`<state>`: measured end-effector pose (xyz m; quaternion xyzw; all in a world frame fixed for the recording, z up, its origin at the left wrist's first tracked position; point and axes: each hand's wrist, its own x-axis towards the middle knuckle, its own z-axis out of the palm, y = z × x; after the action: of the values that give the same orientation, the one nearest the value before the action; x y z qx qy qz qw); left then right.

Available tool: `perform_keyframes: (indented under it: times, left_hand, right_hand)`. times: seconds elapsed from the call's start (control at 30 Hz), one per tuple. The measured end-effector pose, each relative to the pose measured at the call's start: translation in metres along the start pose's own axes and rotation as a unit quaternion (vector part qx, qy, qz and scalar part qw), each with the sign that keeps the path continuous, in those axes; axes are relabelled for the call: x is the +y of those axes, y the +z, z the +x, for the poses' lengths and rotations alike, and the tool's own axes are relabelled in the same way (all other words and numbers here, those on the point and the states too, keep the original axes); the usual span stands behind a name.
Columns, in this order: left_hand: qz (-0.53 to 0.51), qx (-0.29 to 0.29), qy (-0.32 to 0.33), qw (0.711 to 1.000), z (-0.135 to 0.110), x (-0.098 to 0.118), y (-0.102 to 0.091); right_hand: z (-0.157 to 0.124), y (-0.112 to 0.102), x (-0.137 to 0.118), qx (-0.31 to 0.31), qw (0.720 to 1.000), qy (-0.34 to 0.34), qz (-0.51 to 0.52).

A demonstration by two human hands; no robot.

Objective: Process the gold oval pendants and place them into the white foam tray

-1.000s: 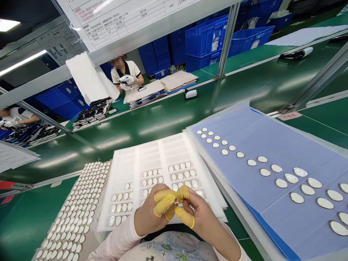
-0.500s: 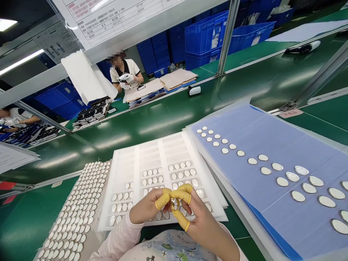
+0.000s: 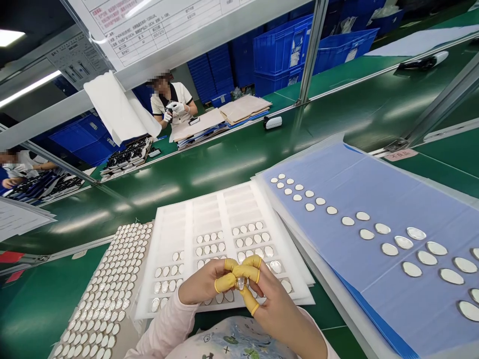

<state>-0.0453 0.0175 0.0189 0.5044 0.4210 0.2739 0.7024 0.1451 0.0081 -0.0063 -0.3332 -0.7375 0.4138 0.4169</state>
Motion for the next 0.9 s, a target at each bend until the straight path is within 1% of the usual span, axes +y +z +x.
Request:
perform_keyframes:
  times: [0.1,0.17,0.27,0.37,0.47,0.6,0.63,0.7,0.77,0.9]
  left_hand:
    - [0.014,0.012,0.006,1.000,0.000,-0.003,0.001]
    - [0.049,0.021,0.015,0.998,-0.001,-0.004,0.001]
    - [0.119,0.049,0.050,0.990,-0.002,-0.005,0.002]
    - [0.160,0.075,0.086,0.980,-0.002,-0.005,0.004]
    - [0.163,0.091,0.091,0.978,-0.001,-0.008,0.005]
    - [0.137,0.105,0.086,0.981,-0.001,-0.014,0.004]
    - [0.135,0.108,0.089,0.981,-0.001,-0.015,0.004]
    - [0.137,0.112,0.095,0.980,-0.001,-0.017,0.003]
    - [0.140,0.116,0.099,0.978,-0.001,-0.017,0.004]
    - [0.150,0.139,0.116,0.972,-0.001,-0.016,0.009]
  right_hand:
    - [-0.001,0.002,0.002,0.005,1.000,-0.002,-0.001]
    - [-0.001,0.004,0.004,0.009,1.000,-0.001,-0.006]
    - [-0.002,0.007,0.008,0.017,1.000,0.003,-0.021]
    - [-0.004,0.008,0.011,0.017,0.999,0.004,-0.042]
    - [-0.006,0.007,0.012,0.004,0.997,0.000,-0.072]
    - [-0.006,-0.001,0.008,-0.044,0.993,0.007,-0.109]
    - [-0.005,-0.003,0.007,-0.047,0.993,0.000,-0.109]
    - [-0.002,-0.006,0.008,-0.023,0.994,-0.031,-0.103]
    - [0.001,-0.007,0.009,0.021,0.991,-0.072,-0.108]
    - [0.005,-0.006,0.007,0.099,0.968,-0.142,-0.180]
